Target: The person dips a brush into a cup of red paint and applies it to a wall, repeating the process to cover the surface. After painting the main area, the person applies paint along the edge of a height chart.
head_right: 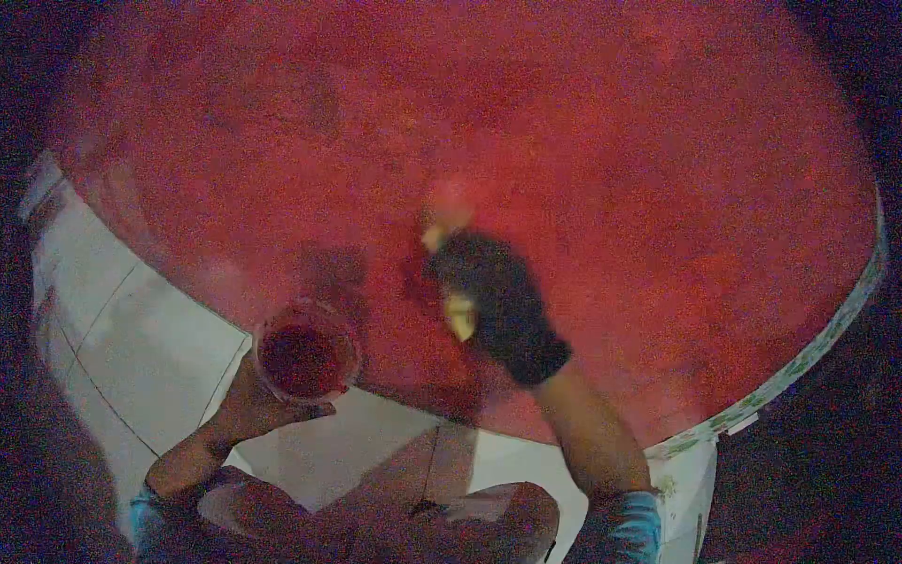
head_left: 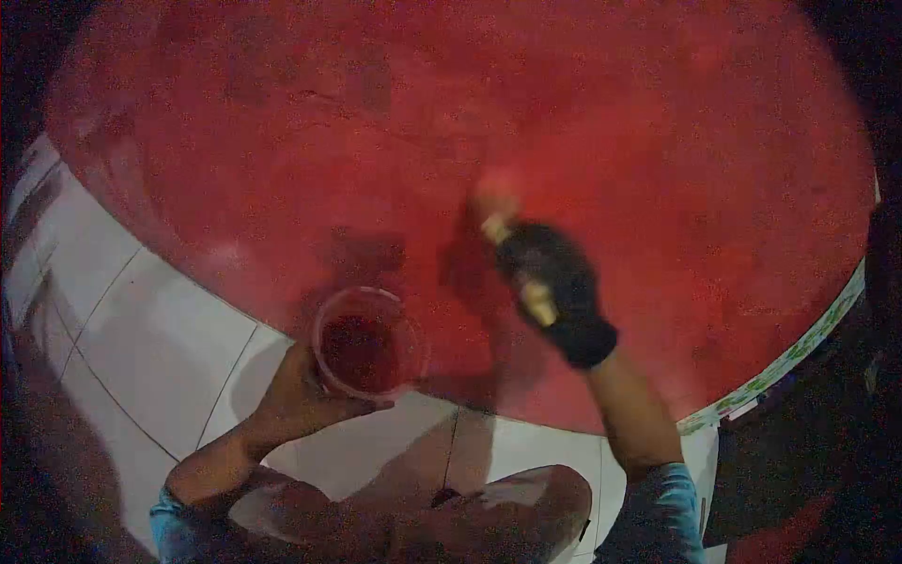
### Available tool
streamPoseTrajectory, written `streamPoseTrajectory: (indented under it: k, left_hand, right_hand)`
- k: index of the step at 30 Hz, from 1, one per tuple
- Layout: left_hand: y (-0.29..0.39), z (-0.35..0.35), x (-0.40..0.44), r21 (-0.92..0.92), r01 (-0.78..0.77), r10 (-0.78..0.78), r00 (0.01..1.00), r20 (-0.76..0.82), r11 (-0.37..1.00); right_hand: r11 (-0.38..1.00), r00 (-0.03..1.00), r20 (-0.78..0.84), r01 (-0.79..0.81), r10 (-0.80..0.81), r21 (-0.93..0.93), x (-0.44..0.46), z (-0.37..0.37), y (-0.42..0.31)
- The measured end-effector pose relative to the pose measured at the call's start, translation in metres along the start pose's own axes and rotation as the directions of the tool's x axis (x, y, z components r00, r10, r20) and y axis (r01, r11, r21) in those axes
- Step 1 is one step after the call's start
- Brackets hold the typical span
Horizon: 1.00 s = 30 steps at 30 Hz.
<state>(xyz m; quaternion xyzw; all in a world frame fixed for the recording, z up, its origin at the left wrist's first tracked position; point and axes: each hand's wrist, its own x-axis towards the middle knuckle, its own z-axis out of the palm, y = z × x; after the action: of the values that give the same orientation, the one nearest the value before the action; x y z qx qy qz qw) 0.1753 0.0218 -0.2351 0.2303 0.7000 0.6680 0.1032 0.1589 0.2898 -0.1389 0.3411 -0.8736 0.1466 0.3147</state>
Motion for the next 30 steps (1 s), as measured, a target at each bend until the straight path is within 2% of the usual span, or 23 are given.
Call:
streamPoseTrajectory:
  k: [1, 3, 4, 5, 6, 8, 9, 11, 12, 13, 15, 16, 18, 20, 21, 22, 23, 24, 25, 26, 28, 29, 30]
  left_hand:
    - [-0.001, 0.002, 0.000, 0.001, 0.001, -0.001, 1.000, -0.003, 1.000]
    - [-0.007, 0.010, 0.000, -0.104, -0.100, 0.097, 0.995, -0.033, 0.990]
    - [-0.014, 0.012, 0.004, -0.100, -0.095, 0.091, 0.995, -0.039, 0.991]
    - [-0.025, 0.010, 0.010, -0.075, -0.090, 0.091, 0.996, 0.017, 0.993]
    - [-0.029, 0.011, 0.012, -0.052, -0.076, 0.080, 0.994, 0.075, 0.996]
    - [-0.030, 0.012, 0.014, -0.074, -0.042, 0.048, 0.996, 0.078, 0.996]
    - [-0.030, 0.013, 0.015, -0.092, -0.022, 0.030, 0.996, 0.079, 0.996]
    - [-0.032, 0.011, 0.012, -0.104, -0.042, 0.047, 0.998, 0.051, 0.994]
    - [-0.031, 0.011, 0.011, -0.114, -0.058, 0.061, 0.998, 0.026, 0.992]
    - [-0.033, 0.009, 0.011, -0.115, -0.060, 0.063, 0.998, 0.019, 0.992]
    - [-0.038, 0.008, 0.011, -0.033, -0.144, 0.146, 0.988, 0.056, 0.989]
    - [-0.037, 0.008, 0.009, -0.034, -0.125, 0.127, 0.991, 0.043, 0.992]
    - [-0.032, 0.006, 0.007, 0.115, -0.205, 0.206, 0.978, 0.006, 0.972]
    - [-0.029, 0.010, 0.007, 0.107, -0.181, 0.190, 0.979, -0.077, 0.978]
    - [-0.029, 0.011, 0.006, 0.113, -0.196, 0.211, 0.968, -0.139, 0.974]
    - [-0.031, 0.009, 0.004, 0.109, -0.150, 0.166, 0.974, -0.154, 0.983]
    - [-0.034, 0.007, 0.004, 0.153, -0.179, 0.196, 0.975, -0.104, 0.972]
    - [-0.035, 0.006, 0.004, 0.196, -0.220, 0.233, 0.971, -0.045, 0.956]
    - [-0.039, 0.008, 0.003, 0.197, -0.200, 0.214, 0.976, -0.049, 0.960]
    - [-0.043, 0.008, 0.004, 0.128, -0.240, 0.250, 0.966, -0.071, 0.962]
    - [-0.055, 0.009, 0.006, 0.059, -0.280, 0.284, 0.954, -0.095, 0.958]
    - [-0.060, 0.010, 0.008, 0.019, -0.304, 0.304, 0.950, -0.075, 0.953]
    - [-0.063, 0.009, 0.009, -0.019, -0.328, 0.326, 0.944, -0.057, 0.945]
  right_hand:
    - [1.000, 1.000, 0.000, 0.002, -0.002, 0.003, 0.003, -0.002, 0.000]
    - [0.976, 0.995, -0.051, 0.074, -0.086, -0.206, 0.012, -0.019, -0.002]
    - [0.846, 0.994, -0.104, -0.047, -0.011, -0.531, 0.020, -0.046, 0.008]
    - [0.621, 0.976, -0.217, -0.170, 0.000, -0.765, 0.024, -0.079, 0.027]
    - [0.415, 0.772, -0.539, -0.393, -0.336, -0.821, 0.055, -0.079, -0.009]
    - [0.666, 0.794, -0.518, -0.202, -0.317, -0.718, 0.061, -0.124, 0.019]
    - [0.667, 0.795, -0.517, -0.201, -0.317, -0.718, 0.055, -0.111, 0.023]
    - [0.675, 0.959, -0.285, -0.210, 0.000, -0.707, 0.033, -0.052, 0.033]
    - [0.982, 0.968, -0.182, -0.154, 0.172, 0.107, 0.018, -0.025, 0.019]
    - [0.938, 0.984, -0.053, 0.143, -0.168, -0.316, 0.012, 0.003, 0.024]
    - [0.997, 0.995, -0.056, 0.079, -0.079, -0.010, -0.003, 0.037, -0.008]
    - [0.997, 0.996, -0.047, 0.079, -0.078, 0.012, -0.008, 0.038, -0.014]
    - [0.975, 0.975, 0.016, -0.223, 0.223, -0.006, -0.012, 0.032, -0.029]
    - [0.890, 0.950, -0.089, -0.312, 0.300, -0.333, -0.001, 0.016, -0.035]
    - [0.934, 0.935, -0.146, -0.340, 0.324, -0.106, 0.002, 0.006, -0.035]
    - [0.929, 0.908, -0.200, -0.348, 0.367, 0.124, 0.005, 0.001, -0.038]
    - [0.920, 0.907, -0.172, -0.363, 0.385, 0.149, 0.008, -0.001, -0.050]
    - [0.867, 0.879, -0.134, -0.406, 0.457, 0.288, 0.010, -0.004, -0.063]
    - [0.797, 0.850, -0.093, -0.441, 0.519, 0.413, 0.012, -0.004, -0.072]
    - [0.788, 0.846, -0.081, -0.450, 0.526, 0.421, 0.014, 0.000, -0.076]
    - [0.931, 0.955, 0.052, -0.297, 0.292, 0.213, 0.013, 0.006, -0.083]
    - [0.928, 0.953, 0.054, -0.303, 0.298, 0.217, 0.015, 0.007, -0.085]
    - [0.989, 0.978, 0.149, -0.145, 0.146, -0.017, 0.019, 0.008, -0.087]
